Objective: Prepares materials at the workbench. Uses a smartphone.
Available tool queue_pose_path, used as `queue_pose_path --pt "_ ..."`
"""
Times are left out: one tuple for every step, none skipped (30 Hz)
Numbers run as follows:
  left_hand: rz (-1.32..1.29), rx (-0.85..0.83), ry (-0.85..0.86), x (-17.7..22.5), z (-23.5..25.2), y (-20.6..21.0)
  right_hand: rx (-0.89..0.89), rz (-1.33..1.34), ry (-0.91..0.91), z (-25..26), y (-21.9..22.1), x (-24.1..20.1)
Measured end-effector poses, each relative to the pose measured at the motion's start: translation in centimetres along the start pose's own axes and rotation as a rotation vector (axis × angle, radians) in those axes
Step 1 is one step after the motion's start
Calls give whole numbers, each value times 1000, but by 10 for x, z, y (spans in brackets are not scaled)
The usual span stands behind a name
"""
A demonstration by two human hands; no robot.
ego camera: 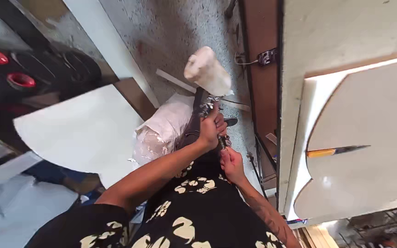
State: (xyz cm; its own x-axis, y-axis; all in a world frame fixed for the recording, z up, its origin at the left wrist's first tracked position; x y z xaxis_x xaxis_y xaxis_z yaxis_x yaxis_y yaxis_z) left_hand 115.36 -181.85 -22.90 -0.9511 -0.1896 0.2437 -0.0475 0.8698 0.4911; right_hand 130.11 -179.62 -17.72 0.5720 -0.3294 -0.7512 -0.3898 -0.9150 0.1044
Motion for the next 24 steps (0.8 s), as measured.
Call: queue_pose_path --pt "-12 24 -66 -18 15 -10 9 28 69 1 -6 16" --pt "-25 46 -130 -38 31 -19 33 48 130 2 -12 32" --pt "-34 66 -193 -57 45 -28 72 77 188 1 -17 49" --pt "-40 84 -254 -79 57 -35 122 111 238 -1 -23 64" --pt "-44 91 -307 -99 69 -40 172 160 277 -2 -29 79" --pt "-40 91 -351 -117 80 -44 217 215 305 -3 -34 94" --pt "-35 83 -387 -133 89 -47 243 265 336 -4 -39 107" --pt "-33 70 -414 -148 97 -49 256 312 363 -5 -44 120" --pt "-35 52 -441 -162 104 -50 264 364 388 -7 -48 131" --pt "-40 32 -470 -175 110 -49 270 418 411 -10 -53 139" --pt "-44 11 -499 -185 118 -47 275 479 425 -11 -57 146" --pt "-52 -14 -529 -195 126 -44 290 531 424 -9 -63 153" --pt "-57 -46 -559 -206 133 -39 311 555 408 -9 -70 159" --pt "-35 -86 -579 -218 142 -32 335 549 375 -9 -80 168" --pt "30 -132 -576 -229 153 -25 356 505 338 -12 -90 179" --pt "153 -189 -539 -239 169 -16 367 438 326 -18 -100 193" --pt "351 -256 -468 -246 190 -8 370 370 367 -29 -107 210" --pt "616 -318 -373 -249 215 4 368 310 448 -45 -113 228" --pt "886 -399 -297 -252 239 18 364 260 551 -65 -116 249" --pt "1079 -497 -233 -260 263 34 357 203 658 -89 -117 269" --pt "1207 -591 -179 -274 282 48 346 136 758 -117 -117 288" --pt "1306 -679 -138 -291 300 63 330 49 832 -145 -117 305" --pt "1380 -760 -104 -309 315 77 310 -58 892 -171 -117 319" --pt "1450 -835 -88 -327 328 91 303 -147 928 -194 -116 327"
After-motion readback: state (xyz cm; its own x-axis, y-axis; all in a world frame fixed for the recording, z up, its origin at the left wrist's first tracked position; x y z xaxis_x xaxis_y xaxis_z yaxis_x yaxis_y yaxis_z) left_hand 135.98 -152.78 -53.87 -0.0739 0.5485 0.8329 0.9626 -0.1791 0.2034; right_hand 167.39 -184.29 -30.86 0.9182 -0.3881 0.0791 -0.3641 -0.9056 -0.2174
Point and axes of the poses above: each hand's wrist, its own z-axis towards the middle knuckle, its own y-axis out of the palm, x = y × z, the point moved 7 cm from there along z, towards the middle knuckle, and after that the axes turned 4 degrees about -x, right-handed, at the moved point
